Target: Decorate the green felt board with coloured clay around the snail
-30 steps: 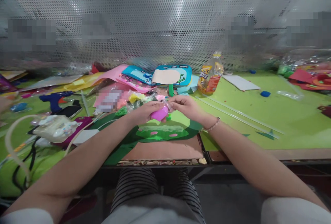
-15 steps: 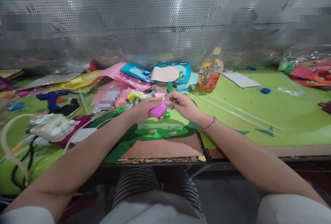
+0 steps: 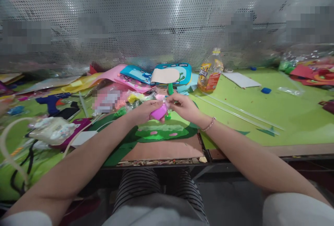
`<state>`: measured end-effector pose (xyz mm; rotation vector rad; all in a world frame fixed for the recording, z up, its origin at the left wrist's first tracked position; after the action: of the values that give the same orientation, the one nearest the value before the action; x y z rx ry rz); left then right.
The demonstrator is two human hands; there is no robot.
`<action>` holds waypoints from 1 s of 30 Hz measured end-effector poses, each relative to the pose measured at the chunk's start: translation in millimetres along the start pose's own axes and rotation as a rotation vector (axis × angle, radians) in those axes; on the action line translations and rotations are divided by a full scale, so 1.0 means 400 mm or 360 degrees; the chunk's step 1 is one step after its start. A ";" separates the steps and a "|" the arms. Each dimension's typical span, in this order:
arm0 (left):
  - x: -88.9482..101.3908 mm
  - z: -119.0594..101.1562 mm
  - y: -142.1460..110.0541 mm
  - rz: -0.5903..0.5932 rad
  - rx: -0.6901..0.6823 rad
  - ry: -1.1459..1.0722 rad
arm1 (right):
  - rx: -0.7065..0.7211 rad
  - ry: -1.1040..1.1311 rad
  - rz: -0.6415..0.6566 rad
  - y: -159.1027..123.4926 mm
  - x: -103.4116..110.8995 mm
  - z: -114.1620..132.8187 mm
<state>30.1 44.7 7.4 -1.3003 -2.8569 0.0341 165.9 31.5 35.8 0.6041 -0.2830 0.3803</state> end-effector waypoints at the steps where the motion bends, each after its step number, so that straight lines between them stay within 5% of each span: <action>1: -0.001 -0.006 0.000 -0.0010 -0.0005 0.0021 | -0.0013 0.0036 -0.0024 0.000 -0.001 -0.006; 11: -0.016 -0.087 -0.066 -0.0133 -0.0105 0.0531 | -0.0100 0.0306 -0.0191 0.004 0.002 -0.026; 19: -0.029 -0.077 -0.070 -0.0220 -0.0139 0.0867 | 0.0049 -0.0113 -0.0043 -0.006 -0.022 0.017; 26: -0.054 -0.097 -0.116 -0.0027 -0.0069 0.1254 | 0.0166 -0.0223 0.0445 -0.013 -0.056 0.030; 30: -0.064 -0.114 -0.203 -0.0317 -0.0074 0.1496 | -0.0070 0.0150 0.0286 -0.014 -0.052 0.017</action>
<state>-13.9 -27.1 54.8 -0.7195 -2.1362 -0.5006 148.5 17.9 30.8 0.5173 -0.2556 0.5727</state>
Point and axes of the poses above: each hand's wrist, its own y-axis towards the middle knuckle, its own x-axis out of the back of the hand, z = x × y, the point moved 5 cm from there along y, towards the middle knuckle, and after that the axes turned 6 degrees about z, right-handed, at the moved point
